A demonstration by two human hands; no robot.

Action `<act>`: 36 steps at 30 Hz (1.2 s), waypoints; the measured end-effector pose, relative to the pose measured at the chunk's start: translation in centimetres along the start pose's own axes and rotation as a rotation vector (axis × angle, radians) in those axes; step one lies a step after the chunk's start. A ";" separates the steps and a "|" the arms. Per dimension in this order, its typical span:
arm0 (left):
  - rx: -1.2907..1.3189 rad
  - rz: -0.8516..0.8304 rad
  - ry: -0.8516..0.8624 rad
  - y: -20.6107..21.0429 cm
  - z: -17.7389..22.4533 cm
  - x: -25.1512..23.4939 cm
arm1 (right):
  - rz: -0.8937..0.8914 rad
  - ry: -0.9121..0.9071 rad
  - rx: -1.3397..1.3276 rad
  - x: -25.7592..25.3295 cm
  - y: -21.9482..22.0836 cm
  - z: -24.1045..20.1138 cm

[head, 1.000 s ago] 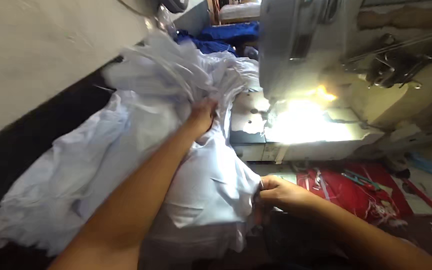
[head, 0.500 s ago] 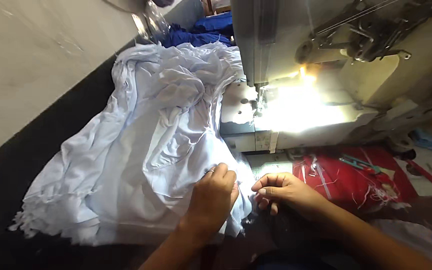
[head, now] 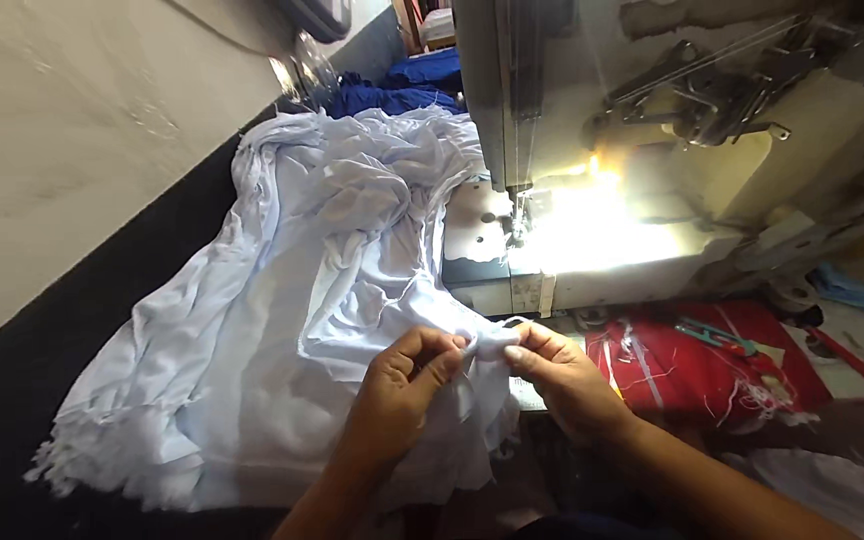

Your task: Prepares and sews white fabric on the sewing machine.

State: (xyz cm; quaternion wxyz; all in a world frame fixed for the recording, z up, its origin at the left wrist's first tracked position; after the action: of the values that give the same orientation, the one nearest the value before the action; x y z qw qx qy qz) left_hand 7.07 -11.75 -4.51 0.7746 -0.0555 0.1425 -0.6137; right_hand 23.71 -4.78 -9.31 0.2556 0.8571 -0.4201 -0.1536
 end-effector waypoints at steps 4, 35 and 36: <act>0.735 -0.143 -0.120 -0.8 0.4 -0.3 | -0.058 -0.008 -0.335 -0.3 -0.8 -1.4; -0.885 -0.149 0.329 4.5 4.9 -16.8 | 0.109 -0.140 0.525 -0.4 -3.1 -4.1; -0.936 -0.182 0.390 5.0 4.7 -17.6 | 0.076 -0.102 0.498 -0.2 -2.8 -4.2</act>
State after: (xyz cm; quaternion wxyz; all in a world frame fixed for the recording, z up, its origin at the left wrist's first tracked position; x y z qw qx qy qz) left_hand 9.50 6.05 1.38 0.5692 -0.2930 0.5382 -0.5482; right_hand 27.42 -1.81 -7.43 0.0209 0.8685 -0.4890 -0.0786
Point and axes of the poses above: each hand's wrist, its own x-axis away from the middle knuckle, its own y-axis out of the palm, z = x × y, the point moved 5 cm from there along -x, towards the middle knuckle, and after that the axes turned 5 degrees about -x, right-handed, at the moved point
